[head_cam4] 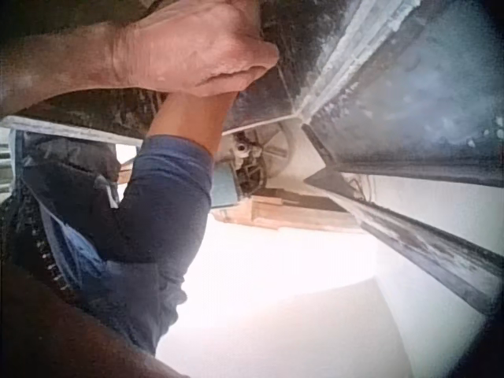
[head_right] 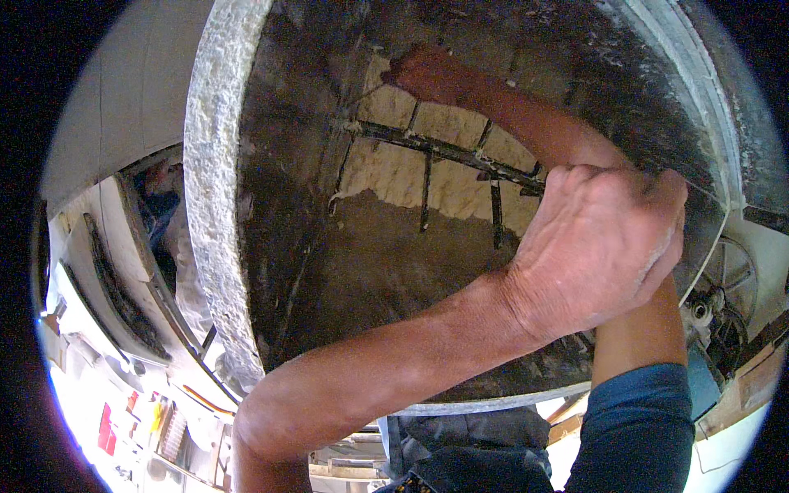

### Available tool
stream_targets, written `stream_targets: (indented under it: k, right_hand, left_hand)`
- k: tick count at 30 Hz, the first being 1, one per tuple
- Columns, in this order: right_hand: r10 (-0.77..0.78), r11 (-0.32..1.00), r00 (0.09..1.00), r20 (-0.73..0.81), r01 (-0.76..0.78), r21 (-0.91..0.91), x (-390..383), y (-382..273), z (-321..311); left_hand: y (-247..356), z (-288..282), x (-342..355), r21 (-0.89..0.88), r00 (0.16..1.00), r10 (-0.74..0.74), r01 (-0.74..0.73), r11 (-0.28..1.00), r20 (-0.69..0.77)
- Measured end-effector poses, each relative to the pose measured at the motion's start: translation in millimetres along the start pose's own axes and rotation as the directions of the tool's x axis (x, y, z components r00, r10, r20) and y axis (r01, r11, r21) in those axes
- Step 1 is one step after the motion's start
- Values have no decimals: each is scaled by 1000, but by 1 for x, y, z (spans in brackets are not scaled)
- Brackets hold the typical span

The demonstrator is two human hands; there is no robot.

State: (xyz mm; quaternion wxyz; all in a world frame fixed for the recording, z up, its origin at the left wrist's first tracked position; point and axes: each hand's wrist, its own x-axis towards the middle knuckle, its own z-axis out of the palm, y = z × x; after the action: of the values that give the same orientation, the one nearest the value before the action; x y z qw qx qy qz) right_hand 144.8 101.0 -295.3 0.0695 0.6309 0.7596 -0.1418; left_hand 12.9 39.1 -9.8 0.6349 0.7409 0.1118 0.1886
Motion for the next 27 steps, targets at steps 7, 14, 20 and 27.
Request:
stream_targets:
  k: [7,14,20,27]
  right_hand:
    - [-14,861,998,-64,44,507,38,-14,66]
    - [-273,934,949,-158,300,193,22,-11,56]
    - [-172,962,940,294,225,-155,55,-103,4]
    - [-162,977,985,56,152,150,42,-45,15]
  left_hand:
    - [-6,6,0,-32,998,13,-14,999,-57]
    - [-5,7,-2,-18,1000,3,-3,1000,-10]
    - [-8,6,0,72,999,9,-7,997,-37]
    - [-11,4,9,-29,979,46,-53,998,-199]
